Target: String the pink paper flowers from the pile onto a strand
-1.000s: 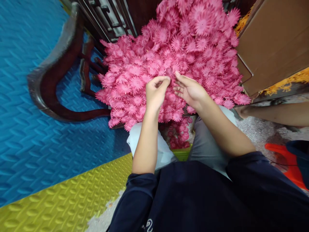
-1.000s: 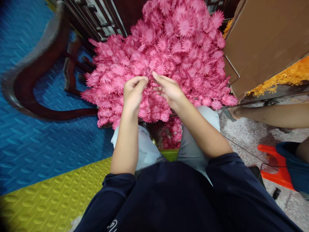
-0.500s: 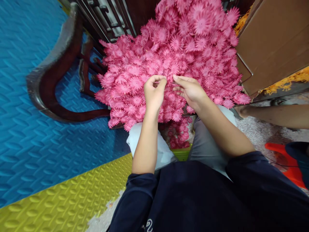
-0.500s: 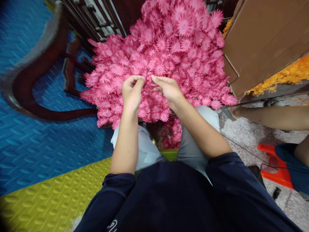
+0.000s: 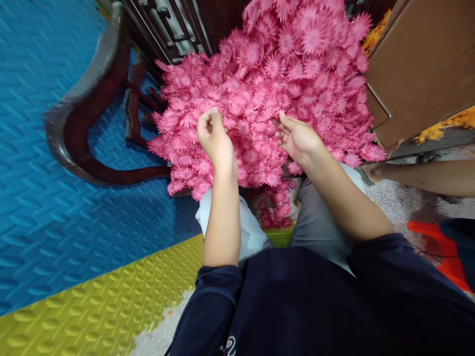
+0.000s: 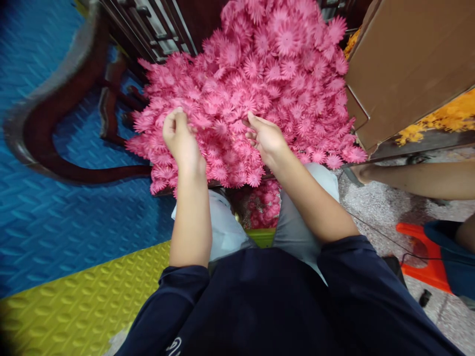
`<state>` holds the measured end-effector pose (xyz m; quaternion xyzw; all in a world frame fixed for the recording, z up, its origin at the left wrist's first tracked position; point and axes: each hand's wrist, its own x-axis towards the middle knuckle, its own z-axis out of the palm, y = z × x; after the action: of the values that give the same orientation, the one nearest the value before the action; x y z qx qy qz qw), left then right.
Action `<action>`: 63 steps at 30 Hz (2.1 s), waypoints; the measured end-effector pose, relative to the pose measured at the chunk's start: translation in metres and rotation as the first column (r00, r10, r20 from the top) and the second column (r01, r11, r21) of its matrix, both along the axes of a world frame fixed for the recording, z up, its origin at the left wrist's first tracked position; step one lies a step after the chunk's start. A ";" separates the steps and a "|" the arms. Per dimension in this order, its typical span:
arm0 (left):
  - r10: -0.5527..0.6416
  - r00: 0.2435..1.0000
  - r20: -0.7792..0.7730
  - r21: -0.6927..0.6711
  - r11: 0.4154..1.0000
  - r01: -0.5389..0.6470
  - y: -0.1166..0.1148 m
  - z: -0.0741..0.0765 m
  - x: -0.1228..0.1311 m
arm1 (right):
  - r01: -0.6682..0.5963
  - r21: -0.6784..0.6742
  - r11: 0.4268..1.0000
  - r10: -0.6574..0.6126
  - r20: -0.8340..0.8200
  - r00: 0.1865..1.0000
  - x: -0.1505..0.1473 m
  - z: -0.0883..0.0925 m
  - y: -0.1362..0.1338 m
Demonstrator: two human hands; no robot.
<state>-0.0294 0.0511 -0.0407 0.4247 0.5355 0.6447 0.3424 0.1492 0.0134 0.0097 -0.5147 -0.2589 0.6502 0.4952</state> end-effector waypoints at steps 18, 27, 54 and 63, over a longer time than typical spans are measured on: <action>0.006 0.916 -0.401 0.123 0.991 0.048 -0.036 0.031 0.046 | -0.084 0.038 0.996 0.083 0.034 0.996 -0.003 -0.002 -0.002; -0.020 0.852 -0.523 0.084 0.994 0.075 -0.040 0.037 0.049 | -0.075 0.050 0.996 0.073 0.030 0.997 -0.005 0.004 -0.007; -0.090 0.996 -0.023 -0.104 0.991 0.087 -0.025 0.022 0.036 | -0.079 0.057 0.995 0.079 0.001 0.997 -0.005 0.002 -0.005; 0.034 0.999 -0.027 -0.009 0.999 -0.034 -0.029 0.033 0.043 | -0.023 0.019 1.000 0.023 -0.032 0.999 -0.002 -0.002 0.001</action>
<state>0.0135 0.0219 -0.0075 0.4225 0.5503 0.6420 0.3264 0.1469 0.0143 0.0082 -0.4963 -0.2628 0.6617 0.4968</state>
